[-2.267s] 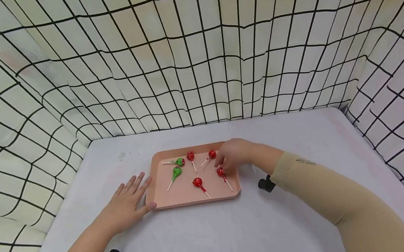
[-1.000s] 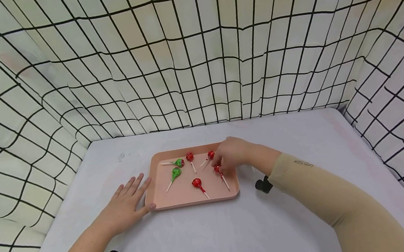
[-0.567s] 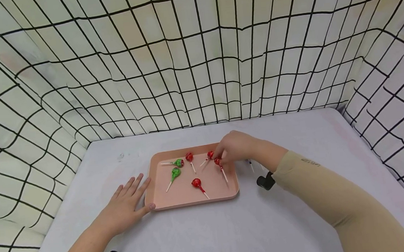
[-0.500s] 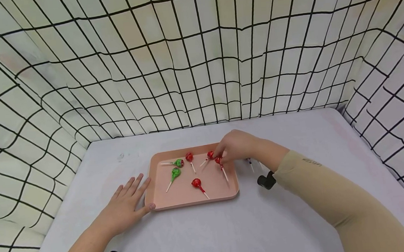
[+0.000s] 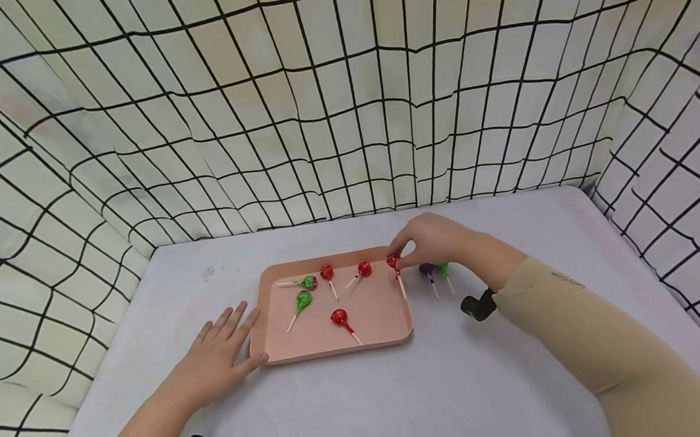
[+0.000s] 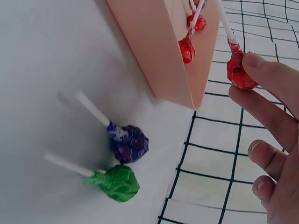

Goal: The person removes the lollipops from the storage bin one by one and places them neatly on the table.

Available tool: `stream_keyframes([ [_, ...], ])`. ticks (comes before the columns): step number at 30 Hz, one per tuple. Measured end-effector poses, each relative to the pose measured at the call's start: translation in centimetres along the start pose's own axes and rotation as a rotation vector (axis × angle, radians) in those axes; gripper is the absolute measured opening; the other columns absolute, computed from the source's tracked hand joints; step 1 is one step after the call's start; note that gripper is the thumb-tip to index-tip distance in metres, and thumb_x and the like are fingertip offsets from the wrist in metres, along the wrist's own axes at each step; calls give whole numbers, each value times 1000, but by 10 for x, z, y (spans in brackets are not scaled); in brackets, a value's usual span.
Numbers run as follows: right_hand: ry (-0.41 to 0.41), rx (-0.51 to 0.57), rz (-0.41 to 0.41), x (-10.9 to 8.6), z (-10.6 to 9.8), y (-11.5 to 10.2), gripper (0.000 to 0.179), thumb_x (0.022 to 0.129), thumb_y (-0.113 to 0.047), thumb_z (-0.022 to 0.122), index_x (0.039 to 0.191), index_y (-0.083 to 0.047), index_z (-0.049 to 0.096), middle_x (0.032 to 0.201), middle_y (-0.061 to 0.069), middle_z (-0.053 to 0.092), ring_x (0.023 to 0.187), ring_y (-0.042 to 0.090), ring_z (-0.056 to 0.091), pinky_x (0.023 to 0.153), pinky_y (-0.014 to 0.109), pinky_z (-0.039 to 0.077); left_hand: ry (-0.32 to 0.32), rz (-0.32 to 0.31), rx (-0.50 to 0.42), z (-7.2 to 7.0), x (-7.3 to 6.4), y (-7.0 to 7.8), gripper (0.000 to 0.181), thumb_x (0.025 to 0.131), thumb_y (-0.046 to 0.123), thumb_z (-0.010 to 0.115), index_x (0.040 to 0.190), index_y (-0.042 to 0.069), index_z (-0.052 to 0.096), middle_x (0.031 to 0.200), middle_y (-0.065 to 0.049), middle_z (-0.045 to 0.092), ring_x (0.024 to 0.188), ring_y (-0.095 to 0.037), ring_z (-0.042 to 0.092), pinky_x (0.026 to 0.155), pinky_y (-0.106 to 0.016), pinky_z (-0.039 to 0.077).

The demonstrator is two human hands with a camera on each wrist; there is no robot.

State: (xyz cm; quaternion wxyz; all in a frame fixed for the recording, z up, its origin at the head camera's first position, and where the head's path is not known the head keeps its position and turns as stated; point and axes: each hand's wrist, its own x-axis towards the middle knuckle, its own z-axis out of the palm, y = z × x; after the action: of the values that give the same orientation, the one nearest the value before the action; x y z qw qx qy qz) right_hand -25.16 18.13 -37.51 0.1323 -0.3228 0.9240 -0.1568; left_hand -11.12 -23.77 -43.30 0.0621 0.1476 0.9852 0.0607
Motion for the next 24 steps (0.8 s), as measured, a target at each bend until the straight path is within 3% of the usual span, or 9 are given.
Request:
stream_keyframes([
  [7,19,30,74,-15,-3,16,32,88,-32,75,120,-27,75,106,-12,71,96,18,61,80,34,53,3,2,3,1,0,0,89,91,73,46,159,20,25,165,-11,17,150,-37,16,119,-61,13],
  [12,26,38,98,-26,-1,30,33,89,-29,75,122,-25,74,110,-8,71,103,24,62,83,38,53,4,-1,-1,1,0,-1,87,92,69,51,159,20,25,164,-11,18,149,-37,16,118,-61,13],
  [24,37,37,148,-52,8,67,35,87,-32,77,121,-21,74,114,-2,72,110,27,63,90,47,53,6,-2,4,3,2,-2,88,91,71,49,159,20,25,165,-11,18,150,-37,16,118,-61,13],
])
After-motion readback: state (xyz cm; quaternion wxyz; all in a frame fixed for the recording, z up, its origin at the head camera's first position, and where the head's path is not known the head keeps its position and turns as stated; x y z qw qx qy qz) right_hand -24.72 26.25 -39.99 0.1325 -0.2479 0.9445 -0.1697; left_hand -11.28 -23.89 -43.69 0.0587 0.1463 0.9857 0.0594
